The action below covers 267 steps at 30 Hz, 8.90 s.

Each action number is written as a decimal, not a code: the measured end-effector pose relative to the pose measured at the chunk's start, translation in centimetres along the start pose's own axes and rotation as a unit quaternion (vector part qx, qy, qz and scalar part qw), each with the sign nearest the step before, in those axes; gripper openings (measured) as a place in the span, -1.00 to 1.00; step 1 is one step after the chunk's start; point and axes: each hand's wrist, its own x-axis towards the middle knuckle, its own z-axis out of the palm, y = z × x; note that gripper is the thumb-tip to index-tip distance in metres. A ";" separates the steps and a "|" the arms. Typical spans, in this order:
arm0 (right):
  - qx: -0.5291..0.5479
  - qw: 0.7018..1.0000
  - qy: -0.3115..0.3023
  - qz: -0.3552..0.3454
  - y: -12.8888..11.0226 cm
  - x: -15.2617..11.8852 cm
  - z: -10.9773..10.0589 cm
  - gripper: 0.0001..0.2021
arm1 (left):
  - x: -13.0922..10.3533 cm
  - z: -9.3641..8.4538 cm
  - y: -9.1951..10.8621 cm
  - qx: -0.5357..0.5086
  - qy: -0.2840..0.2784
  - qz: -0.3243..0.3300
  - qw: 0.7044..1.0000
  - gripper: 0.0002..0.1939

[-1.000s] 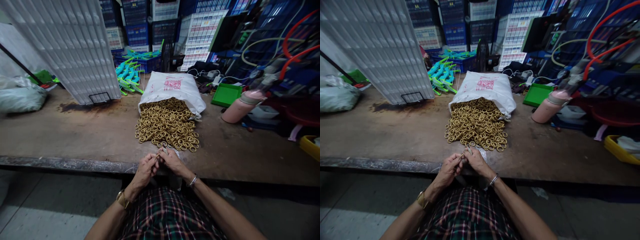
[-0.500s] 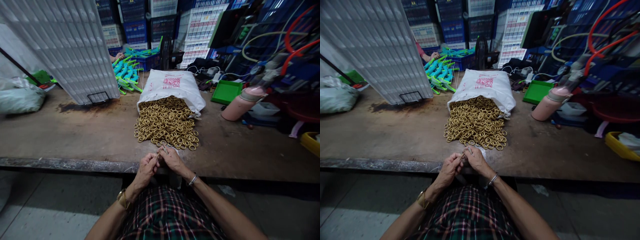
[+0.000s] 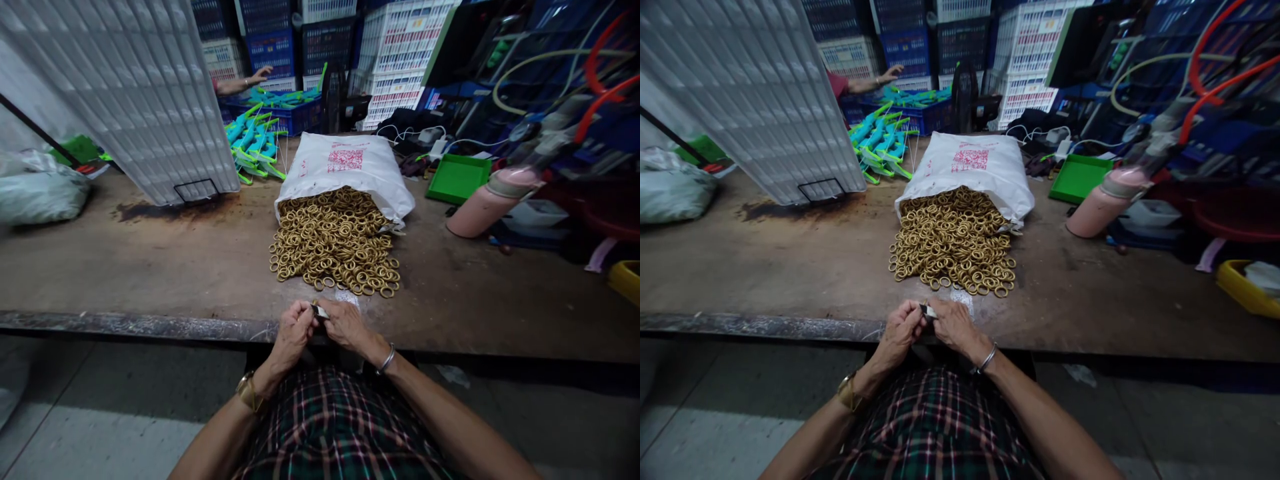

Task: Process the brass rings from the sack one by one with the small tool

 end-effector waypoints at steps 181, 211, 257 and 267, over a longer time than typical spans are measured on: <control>0.360 0.928 0.061 0.072 -0.9 1.8 0.2 -0.80 | -0.2 -1.5 -1.1 -0.172 -0.087 -0.065 0.979 -0.70; -0.089 0.992 0.019 0.083 0.9 1.6 0.3 -0.78 | -2.9 -0.7 1.1 -0.111 -0.118 -0.004 0.987 -0.70; 0.348 0.933 0.055 0.069 -0.6 1.4 0.0 -0.73 | 0.7 -1.4 -1.2 0.052 0.037 0.047 0.997 -0.72; 0.389 0.911 0.046 0.127 -1.0 2.1 0.6 -0.79 | 0.4 -1.6 -1.0 0.003 -0.013 -0.013 1.000 -0.69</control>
